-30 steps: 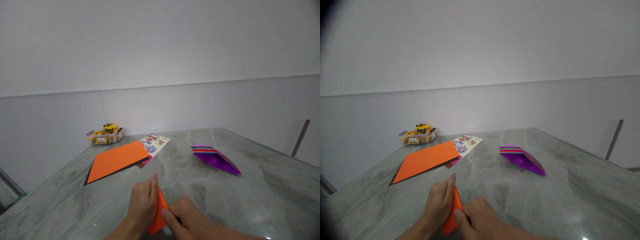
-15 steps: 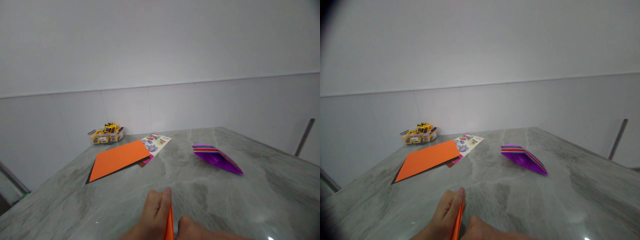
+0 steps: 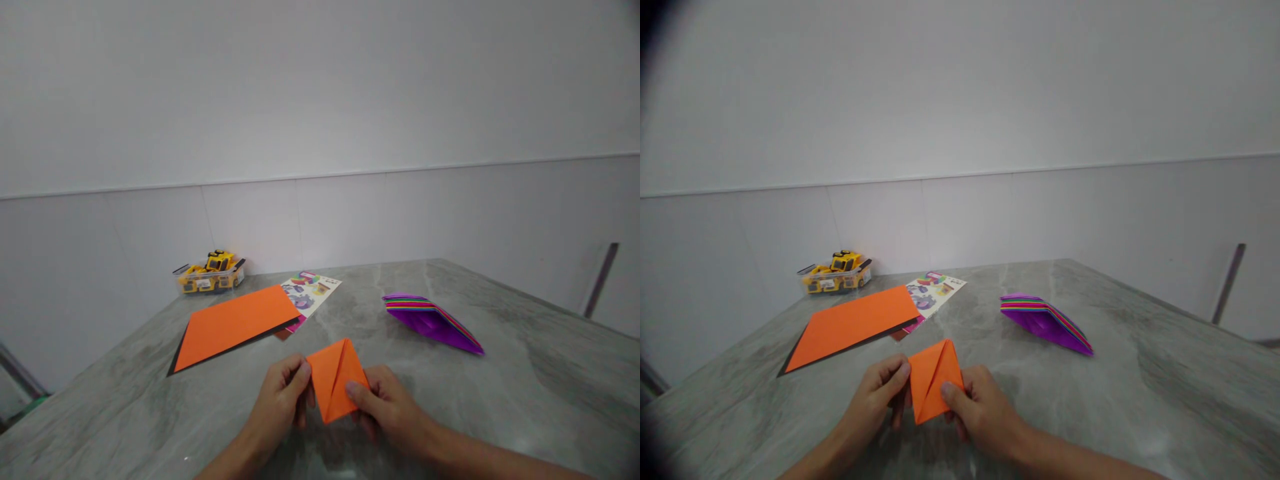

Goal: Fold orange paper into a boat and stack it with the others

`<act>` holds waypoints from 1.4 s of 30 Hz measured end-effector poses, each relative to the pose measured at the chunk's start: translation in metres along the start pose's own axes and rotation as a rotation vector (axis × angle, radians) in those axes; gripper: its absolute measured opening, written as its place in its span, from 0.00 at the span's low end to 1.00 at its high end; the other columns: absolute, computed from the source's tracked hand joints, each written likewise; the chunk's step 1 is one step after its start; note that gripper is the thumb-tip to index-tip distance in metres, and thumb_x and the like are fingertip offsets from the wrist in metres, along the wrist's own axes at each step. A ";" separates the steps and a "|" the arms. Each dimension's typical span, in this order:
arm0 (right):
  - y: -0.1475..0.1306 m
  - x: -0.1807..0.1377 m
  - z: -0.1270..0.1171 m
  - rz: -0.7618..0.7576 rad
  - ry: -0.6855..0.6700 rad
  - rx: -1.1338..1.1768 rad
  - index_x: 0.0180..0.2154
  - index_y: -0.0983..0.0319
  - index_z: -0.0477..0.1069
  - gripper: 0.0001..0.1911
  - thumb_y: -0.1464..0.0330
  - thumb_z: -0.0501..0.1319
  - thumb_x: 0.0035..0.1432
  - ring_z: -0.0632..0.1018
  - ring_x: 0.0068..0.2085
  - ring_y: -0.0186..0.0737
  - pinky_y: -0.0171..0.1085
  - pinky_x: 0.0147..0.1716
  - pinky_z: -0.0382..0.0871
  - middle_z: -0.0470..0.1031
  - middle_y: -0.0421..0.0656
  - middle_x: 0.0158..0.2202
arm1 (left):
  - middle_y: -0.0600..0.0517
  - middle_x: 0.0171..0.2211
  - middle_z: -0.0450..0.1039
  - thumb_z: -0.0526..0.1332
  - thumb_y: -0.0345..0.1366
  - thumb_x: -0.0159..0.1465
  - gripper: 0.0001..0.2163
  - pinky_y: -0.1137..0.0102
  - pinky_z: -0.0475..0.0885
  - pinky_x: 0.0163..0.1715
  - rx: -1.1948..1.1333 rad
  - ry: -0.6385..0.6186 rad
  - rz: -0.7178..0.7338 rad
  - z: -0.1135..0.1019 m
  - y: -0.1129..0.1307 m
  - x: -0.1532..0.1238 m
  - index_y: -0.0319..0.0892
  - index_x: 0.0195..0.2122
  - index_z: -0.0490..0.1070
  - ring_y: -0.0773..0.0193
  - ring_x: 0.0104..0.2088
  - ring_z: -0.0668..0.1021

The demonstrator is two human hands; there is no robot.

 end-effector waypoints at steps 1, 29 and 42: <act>0.001 0.001 -0.001 -0.019 -0.040 -0.007 0.19 0.63 0.61 0.33 0.41 0.48 0.57 0.59 0.15 0.28 0.30 0.15 0.49 0.58 0.36 0.13 | 0.57 0.15 0.61 0.55 0.57 0.59 0.22 0.76 0.54 0.11 -0.007 -0.008 -0.002 0.000 -0.001 0.000 0.41 0.23 0.63 0.71 0.11 0.63; -0.006 -0.007 0.016 0.042 -0.081 -0.001 0.27 0.63 0.64 0.09 0.64 0.57 0.54 0.65 0.18 0.29 0.27 0.15 0.56 0.62 0.35 0.17 | 0.57 0.16 0.58 0.64 0.52 0.53 0.21 0.74 0.54 0.20 -0.302 0.060 -0.070 0.015 -0.007 -0.010 0.40 0.17 0.63 0.70 0.19 0.60; -0.007 -0.003 0.002 -0.032 -0.025 -0.293 0.30 0.63 0.69 0.09 0.74 0.52 0.58 0.68 0.21 0.30 0.28 0.22 0.59 0.69 0.36 0.20 | 0.52 0.26 0.75 0.62 0.37 0.59 0.06 0.71 0.64 0.30 0.477 0.080 0.218 0.000 0.021 -0.014 0.40 0.31 0.74 0.61 0.28 0.74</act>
Point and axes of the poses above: each hand's wrist, its own x-axis towards the middle knuckle, its own z-axis out of the palm, y = z × x, the point moved 3 cm from there along x, towards the middle knuckle
